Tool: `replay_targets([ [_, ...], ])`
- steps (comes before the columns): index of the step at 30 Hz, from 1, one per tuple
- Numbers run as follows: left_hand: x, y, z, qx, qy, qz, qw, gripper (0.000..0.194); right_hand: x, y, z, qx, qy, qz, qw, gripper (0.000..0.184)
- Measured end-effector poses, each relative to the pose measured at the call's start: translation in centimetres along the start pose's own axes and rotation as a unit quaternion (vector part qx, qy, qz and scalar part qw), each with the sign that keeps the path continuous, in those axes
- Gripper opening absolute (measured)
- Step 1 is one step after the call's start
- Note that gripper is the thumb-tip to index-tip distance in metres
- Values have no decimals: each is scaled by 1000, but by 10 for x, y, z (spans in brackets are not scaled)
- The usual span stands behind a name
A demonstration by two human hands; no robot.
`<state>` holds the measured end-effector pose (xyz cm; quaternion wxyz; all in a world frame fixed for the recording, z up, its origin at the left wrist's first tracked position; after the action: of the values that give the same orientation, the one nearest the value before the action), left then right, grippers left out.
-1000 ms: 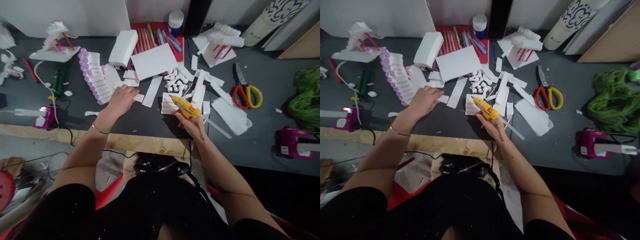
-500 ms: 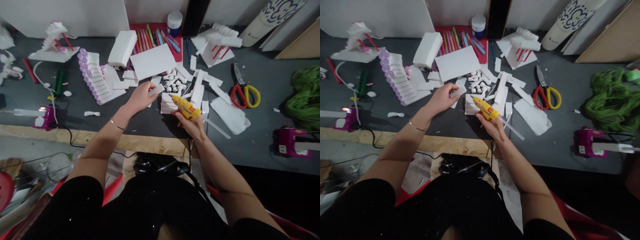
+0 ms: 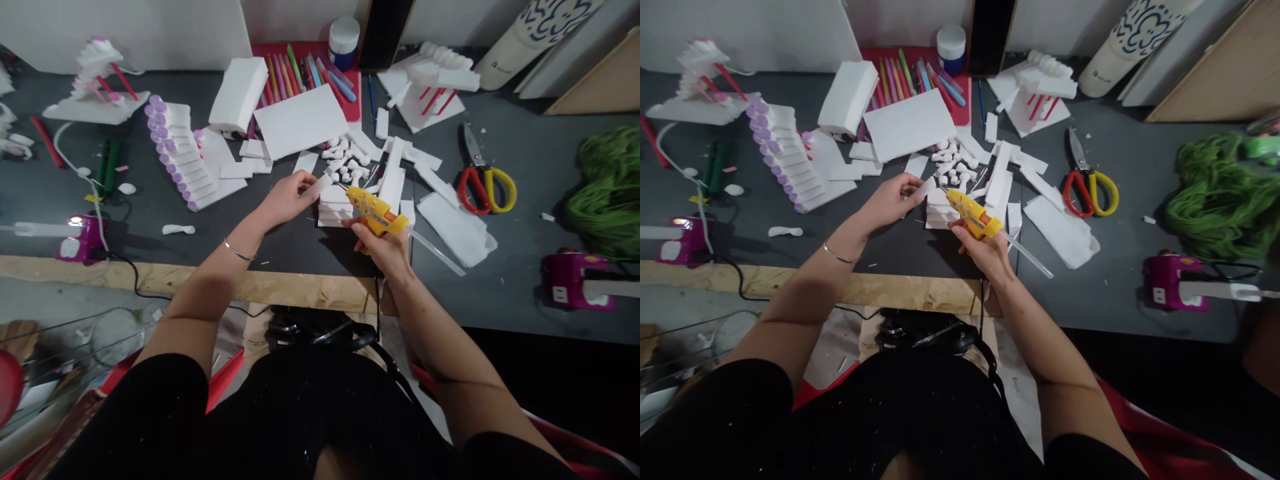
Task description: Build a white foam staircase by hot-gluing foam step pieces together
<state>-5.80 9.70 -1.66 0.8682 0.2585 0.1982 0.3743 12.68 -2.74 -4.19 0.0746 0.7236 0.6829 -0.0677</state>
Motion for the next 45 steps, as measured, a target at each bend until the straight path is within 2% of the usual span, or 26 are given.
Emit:
replay_targets([
  [7,-6,9,2,51,10,40,998,27,0,8,-16,-15,7,35,999,46],
  [13,8,13,14,81,-27,65,994,33,2,21,-17,4,17,63,998,45],
  [21,27,-5,26,67,-47,12,997,43,8,33,-9,-6,21,90,996,45],
  [29,5,-9,26,76,-18,-13,997,37,9,31,-4,19,11,91,996,52],
  [34,-4,-2,22,93,1,58,994,38,6,27,-5,0,6,73,997,51],
  [37,-5,1,13,55,10,90,994,39,4,25,-9,-8,17,69,997,50],
  [42,-3,-10,-10,-95,7,87,992,46,2,19,-17,-10,24,50,998,43],
  [45,-2,-12,-20,-130,-3,107,986,47,1,18,-18,-29,21,37,999,38],
])
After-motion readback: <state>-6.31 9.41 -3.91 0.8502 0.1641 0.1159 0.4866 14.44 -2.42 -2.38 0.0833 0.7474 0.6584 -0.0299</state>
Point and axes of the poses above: each hand's wrist, its own x-axis towards the middle knuckle, its own y-axis out of the back of the hand, z = x × y, the point moved 8 cm from there along x, towards the middle knuckle, and after that the axes turned 10 degrees about -z, right-handed, at the moved point
